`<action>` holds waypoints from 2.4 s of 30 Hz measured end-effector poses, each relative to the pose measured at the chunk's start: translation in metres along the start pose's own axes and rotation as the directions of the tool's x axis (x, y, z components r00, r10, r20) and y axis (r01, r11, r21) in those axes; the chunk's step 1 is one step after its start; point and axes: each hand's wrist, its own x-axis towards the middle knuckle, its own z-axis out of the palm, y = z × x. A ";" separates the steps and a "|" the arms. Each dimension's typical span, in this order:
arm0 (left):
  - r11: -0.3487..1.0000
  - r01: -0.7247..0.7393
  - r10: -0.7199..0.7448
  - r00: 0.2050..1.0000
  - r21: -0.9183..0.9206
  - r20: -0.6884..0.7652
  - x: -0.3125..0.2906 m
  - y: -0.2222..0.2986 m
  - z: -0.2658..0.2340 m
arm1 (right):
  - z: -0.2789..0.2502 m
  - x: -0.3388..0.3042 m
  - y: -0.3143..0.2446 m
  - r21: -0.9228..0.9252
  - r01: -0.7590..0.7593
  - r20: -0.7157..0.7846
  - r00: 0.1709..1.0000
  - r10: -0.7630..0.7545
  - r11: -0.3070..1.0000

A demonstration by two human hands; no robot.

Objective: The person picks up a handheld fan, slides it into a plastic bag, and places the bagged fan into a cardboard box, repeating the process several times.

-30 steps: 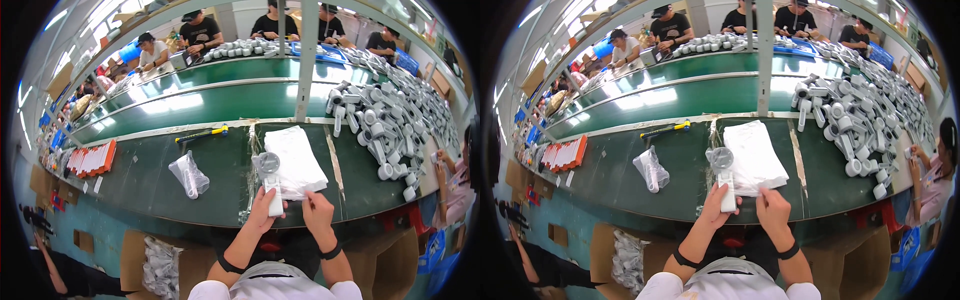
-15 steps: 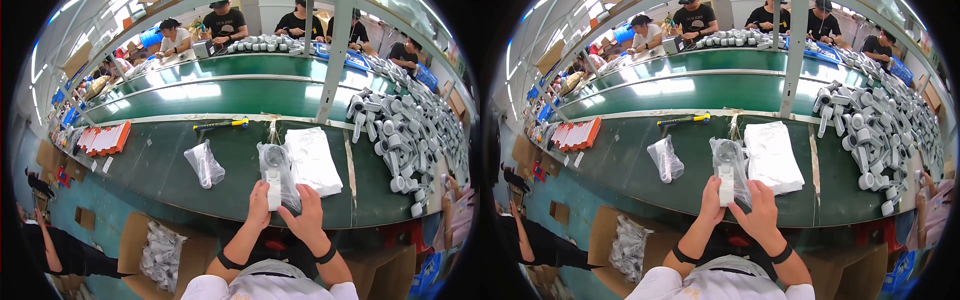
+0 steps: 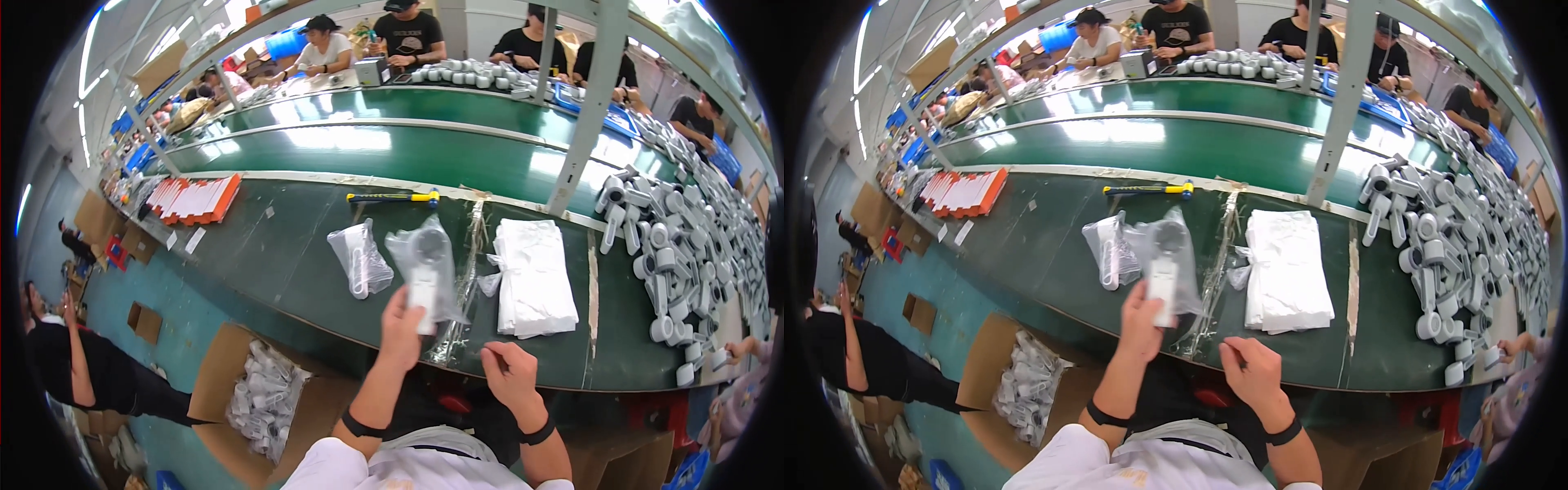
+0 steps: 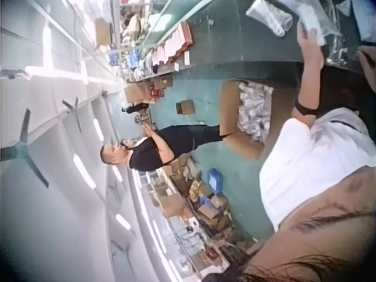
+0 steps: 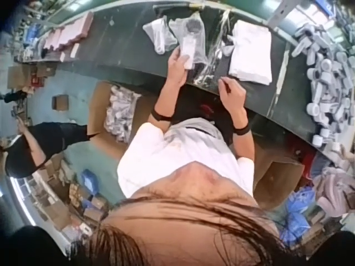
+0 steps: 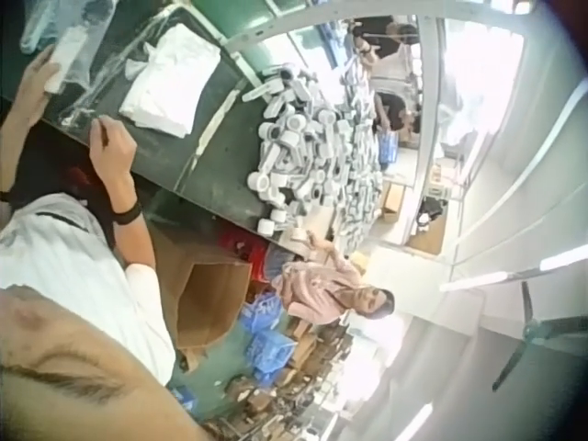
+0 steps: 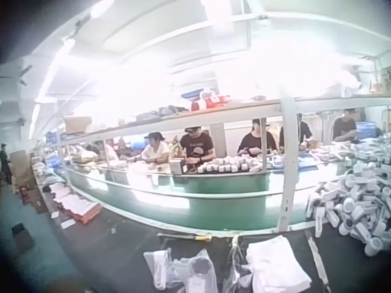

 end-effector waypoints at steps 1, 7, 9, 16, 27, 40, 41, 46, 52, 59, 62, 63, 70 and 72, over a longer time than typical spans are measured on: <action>0.989 -0.097 0.106 0.991 0.113 -0.079 0.004 0.009 -0.012 | -0.002 -0.006 0.011 0.007 -0.054 -0.018 0.998 0.054 0.999; 0.653 -0.283 0.604 0.754 0.703 -0.257 0.043 0.068 -0.126 | 0.006 -0.032 0.045 0.079 -0.347 0.052 0.937 0.344 0.934; 0.429 -0.012 0.692 0.648 0.903 -0.320 0.055 0.076 -0.149 | 0.011 -0.035 0.046 0.057 -0.290 -0.020 0.956 0.292 0.955; 0.153 0.011 0.683 0.722 0.988 -0.114 0.083 0.059 -0.149 | 0.010 -0.036 0.044 0.035 -0.285 -0.057 0.956 0.287 0.958; 0.379 -0.396 0.472 0.860 0.836 0.194 0.036 0.014 -0.047 | 0.005 -0.035 0.047 0.092 -0.239 -0.076 0.966 0.246 0.967; 0.345 -0.402 0.310 0.902 0.848 0.301 0.037 -0.040 -0.041 | -0.255 -0.034 0.149 -0.695 -0.592 -0.647 0.762 0.002 0.408; 0.343 -0.402 0.310 0.902 0.849 0.301 0.037 -0.040 -0.043 | -0.259 -0.028 0.155 -0.741 -0.585 -0.608 0.793 0.040 0.330; 0.375 -0.372 0.308 0.914 0.849 0.265 0.033 -0.038 -0.043 | -0.264 -0.005 0.182 -0.739 -0.669 -0.593 0.700 0.397 0.075; 0.407 -0.393 0.315 0.908 0.824 0.277 0.038 -0.040 -0.049 | -0.252 -0.009 0.171 -0.367 -0.753 -0.611 0.638 0.469 0.546; 0.748 -0.314 -0.069 0.840 0.585 0.538 -0.023 -0.031 0.032 | -0.115 -0.030 0.043 0.697 -0.334 -0.120 0.819 0.561 0.635; 0.859 -0.253 -0.179 0.666 0.445 0.724 -0.049 -0.047 0.057 | -0.056 -0.041 0.010 0.793 -0.384 0.127 0.864 0.488 0.473; 0.858 -0.257 -0.173 0.670 0.444 0.722 -0.053 -0.048 0.059 | -0.042 -0.047 0.009 0.764 -0.367 0.108 0.884 0.455 0.531; 0.788 -0.191 -0.365 0.621 0.585 0.694 -0.057 -0.038 0.057 | -0.032 -0.070 0.025 0.671 -0.341 0.135 0.929 0.344 0.658; 0.771 -0.175 -0.414 0.594 0.612 0.690 -0.054 -0.034 0.056 | -0.057 -0.060 0.018 0.720 -0.351 0.200 0.931 0.306 0.599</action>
